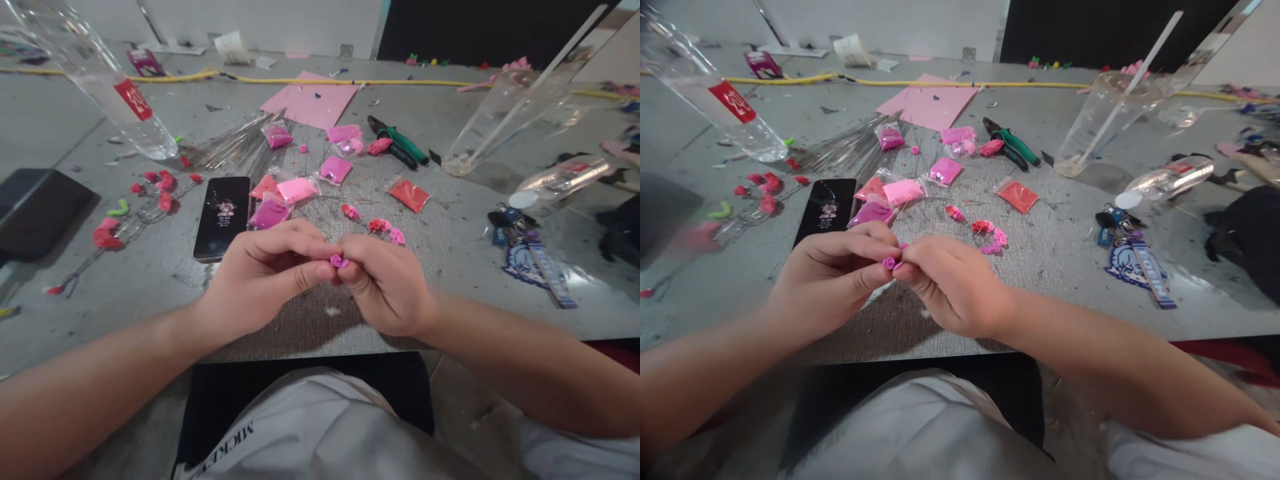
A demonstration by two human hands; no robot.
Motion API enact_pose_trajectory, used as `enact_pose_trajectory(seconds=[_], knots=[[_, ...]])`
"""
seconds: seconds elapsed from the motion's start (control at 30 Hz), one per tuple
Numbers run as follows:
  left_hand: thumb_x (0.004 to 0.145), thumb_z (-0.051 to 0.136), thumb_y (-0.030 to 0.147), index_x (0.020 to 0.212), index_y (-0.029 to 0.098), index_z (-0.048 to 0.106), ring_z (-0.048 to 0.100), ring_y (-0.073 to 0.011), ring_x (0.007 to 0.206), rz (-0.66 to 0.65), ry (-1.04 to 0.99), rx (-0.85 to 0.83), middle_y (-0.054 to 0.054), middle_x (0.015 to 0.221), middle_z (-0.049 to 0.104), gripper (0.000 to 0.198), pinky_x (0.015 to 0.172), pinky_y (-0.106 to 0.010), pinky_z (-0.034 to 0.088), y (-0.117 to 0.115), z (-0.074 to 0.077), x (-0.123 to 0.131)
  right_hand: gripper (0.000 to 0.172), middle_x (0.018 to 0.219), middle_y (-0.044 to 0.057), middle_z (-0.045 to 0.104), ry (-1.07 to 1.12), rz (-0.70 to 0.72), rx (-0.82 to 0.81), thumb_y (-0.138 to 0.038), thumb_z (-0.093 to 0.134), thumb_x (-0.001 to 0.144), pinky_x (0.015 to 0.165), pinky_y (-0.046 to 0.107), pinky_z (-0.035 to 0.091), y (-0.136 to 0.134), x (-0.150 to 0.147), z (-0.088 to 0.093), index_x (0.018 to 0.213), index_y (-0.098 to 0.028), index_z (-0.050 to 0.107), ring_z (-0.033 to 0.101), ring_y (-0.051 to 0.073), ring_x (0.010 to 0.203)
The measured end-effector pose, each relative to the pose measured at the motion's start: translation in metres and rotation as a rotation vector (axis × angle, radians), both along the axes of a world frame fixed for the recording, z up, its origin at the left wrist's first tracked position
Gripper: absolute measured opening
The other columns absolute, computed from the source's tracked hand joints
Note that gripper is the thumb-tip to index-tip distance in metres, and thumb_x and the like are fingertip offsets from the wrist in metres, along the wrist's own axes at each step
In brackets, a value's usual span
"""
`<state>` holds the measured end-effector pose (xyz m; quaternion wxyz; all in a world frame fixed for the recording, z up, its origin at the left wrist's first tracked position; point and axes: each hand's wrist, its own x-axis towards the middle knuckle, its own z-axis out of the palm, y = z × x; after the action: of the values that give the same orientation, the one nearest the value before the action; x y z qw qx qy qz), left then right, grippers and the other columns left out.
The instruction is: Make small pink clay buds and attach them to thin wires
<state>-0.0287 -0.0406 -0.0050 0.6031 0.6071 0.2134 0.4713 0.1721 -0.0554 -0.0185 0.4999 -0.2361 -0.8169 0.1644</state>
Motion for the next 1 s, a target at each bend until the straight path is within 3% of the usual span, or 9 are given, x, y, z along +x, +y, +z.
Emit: enact_pose_trajectory(seconds=[0.4,0.67,0.83,1.0], knots=[[0.089,0.087,0.017,0.1,0.036,0.09,0.069,-0.0126,0.082,0.007,0.018,-0.028,-0.003,0.092,0.071,0.022,0.07,-0.025,0.06,-0.002,0.002,-0.002,0.016,0.079,-0.001,0.06,-0.012,-0.015,-0.018,-0.027,0.05,0.114,0.065,0.025,0.05,-0.002,-0.001,0.001,0.099,-0.023,0.056,0.057,0.013,0.069],[0.091,0.085,0.017,0.104,0.03,0.09,0.069,-0.0135,0.081,-0.068,0.024,0.039,-0.006,0.092,0.073,0.019,0.07,-0.024,0.06,-0.001,0.006,-0.003,0.015,0.072,-0.002,0.054,0.062,0.027,0.064,-0.016,0.061,0.104,0.06,0.025,0.046,-0.004,0.001,0.006,0.092,-0.023,0.056,0.053,0.013,0.064],[0.093,0.082,0.014,0.106,0.026,0.089,0.069,-0.0111,0.077,-0.133,0.029,0.09,-0.005,0.09,0.073,0.019,0.069,-0.02,0.06,0.001,0.009,-0.003,0.021,0.067,-0.003,0.048,0.036,0.045,0.086,-0.02,0.06,0.105,0.055,0.026,0.04,-0.006,0.001,0.01,0.085,-0.024,0.054,0.045,0.013,0.06],[0.085,0.089,0.013,0.101,0.026,0.09,0.069,-0.0101,0.075,-0.16,0.018,0.092,-0.003,0.087,0.072,0.021,0.068,-0.019,0.059,0.004,0.011,-0.004,0.023,0.066,-0.003,0.05,-0.008,0.071,0.107,-0.023,0.054,0.109,0.056,0.025,0.042,-0.009,0.004,0.012,0.086,-0.022,0.055,0.047,0.012,0.059]])
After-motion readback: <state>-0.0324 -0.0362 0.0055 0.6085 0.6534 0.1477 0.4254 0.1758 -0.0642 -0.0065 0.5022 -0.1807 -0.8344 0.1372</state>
